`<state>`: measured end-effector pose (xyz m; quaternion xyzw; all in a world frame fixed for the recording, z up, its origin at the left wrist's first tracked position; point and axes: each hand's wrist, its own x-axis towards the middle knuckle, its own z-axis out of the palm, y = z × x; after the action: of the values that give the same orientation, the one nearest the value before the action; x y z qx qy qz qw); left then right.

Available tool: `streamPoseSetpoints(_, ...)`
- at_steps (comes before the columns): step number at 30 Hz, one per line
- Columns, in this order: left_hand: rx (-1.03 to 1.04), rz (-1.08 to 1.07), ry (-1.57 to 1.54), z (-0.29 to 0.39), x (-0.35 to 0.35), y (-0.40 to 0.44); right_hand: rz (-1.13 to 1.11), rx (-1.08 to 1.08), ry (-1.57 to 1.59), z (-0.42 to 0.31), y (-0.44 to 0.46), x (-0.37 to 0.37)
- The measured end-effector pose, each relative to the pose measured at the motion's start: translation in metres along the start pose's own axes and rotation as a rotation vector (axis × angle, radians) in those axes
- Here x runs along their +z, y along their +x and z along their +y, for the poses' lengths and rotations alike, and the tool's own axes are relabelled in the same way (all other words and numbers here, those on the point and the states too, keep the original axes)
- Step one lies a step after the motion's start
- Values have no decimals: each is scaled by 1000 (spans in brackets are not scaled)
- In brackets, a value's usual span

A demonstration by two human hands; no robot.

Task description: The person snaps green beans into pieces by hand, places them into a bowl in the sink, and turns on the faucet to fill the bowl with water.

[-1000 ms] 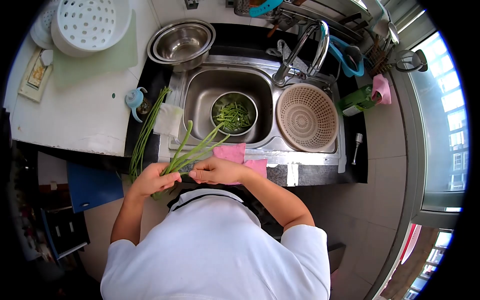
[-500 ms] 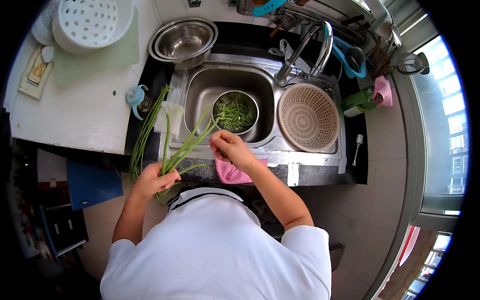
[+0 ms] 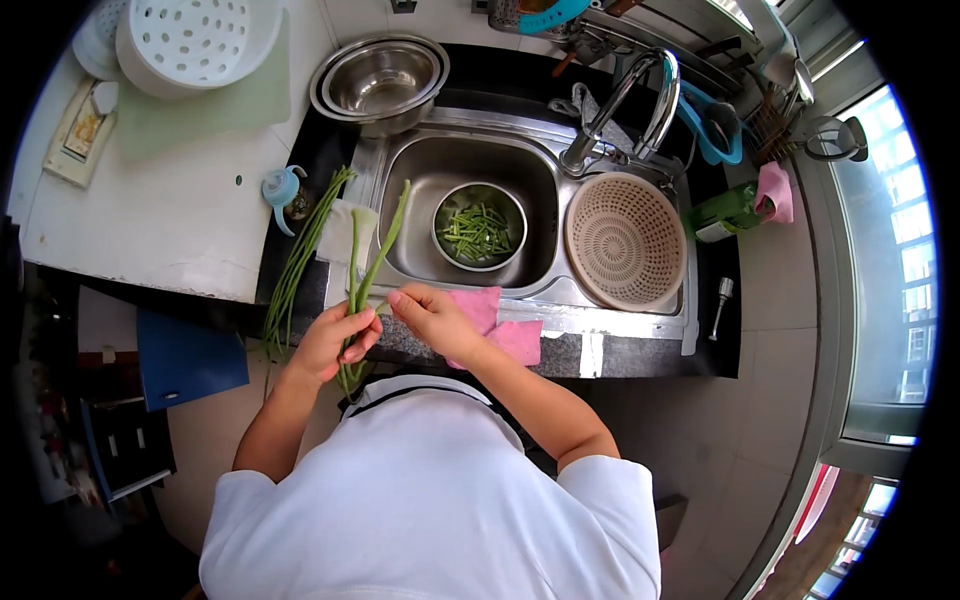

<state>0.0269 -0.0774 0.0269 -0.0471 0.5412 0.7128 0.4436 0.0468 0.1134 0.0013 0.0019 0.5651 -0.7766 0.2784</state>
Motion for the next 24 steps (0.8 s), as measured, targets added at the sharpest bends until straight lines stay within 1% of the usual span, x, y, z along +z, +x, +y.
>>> streamPoseSetpoints(2, 51, -13, -99, -4, 8, 1, 382, -149, 325, -6, 7, 5)
streamPoseSetpoints(3, 44, -44, -106, -8, 12, -1, 473, -274, 419, -3, 17, -17)
streamPoseSetpoints(4, 28, -56, -153, -14, 11, -1, 546, -351, 304, -6, 20, -25)
streamPoseSetpoints(6, 9, -55, -189, -16, 9, 2, 346, -169, 196, -9, 9, -26)
streamPoseSetpoints(8, 15, -50, -177, -15, 9, 5, 131, -84, 223, -7, 1, -15)
streamPoseSetpoints(9, 31, -43, -172, -14, 10, 8, 118, -9, 139, -7, -2, -7)
streamPoseSetpoints(10, 38, -47, -175, -14, 12, 10, 82, -27, 90, -6, -3, 0)
streamPoseSetpoints(12, 69, -39, -82, -16, 14, 12, 62, -54, 25, 0, 1, -2)
streamPoseSetpoints(14, 91, 1, -23, -14, 14, 9, 232, -304, -311, 0, 11, -24)
streamPoseSetpoints(15, 114, 15, -22, -13, 12, 7, 348, -367, -443, -18, 11, -30)
streamPoseSetpoints(16, 137, 29, -22, -13, 10, 5, 426, -509, -579, -27, 14, -41)
streamPoseSetpoints(18, 154, 26, -22, -15, 6, 4, 516, -429, -762, -45, 20, -66)
streamPoseSetpoints(20, 199, 52, 17, -17, 4, 2, 566, -660, -1231, -40, 31, -98)
streamPoseSetpoints(22, 207, 48, 34, -15, 1, -2, 745, -713, -1724, -44, 23, -100)
streamPoseSetpoints(23, 213, 44, 49, -13, 0, -4, 710, -693, -1614, -45, 20, -99)
streamPoseSetpoints(24, 217, 47, 46, -10, -1, -6, 705, -697, -1616, -52, 15, -89)
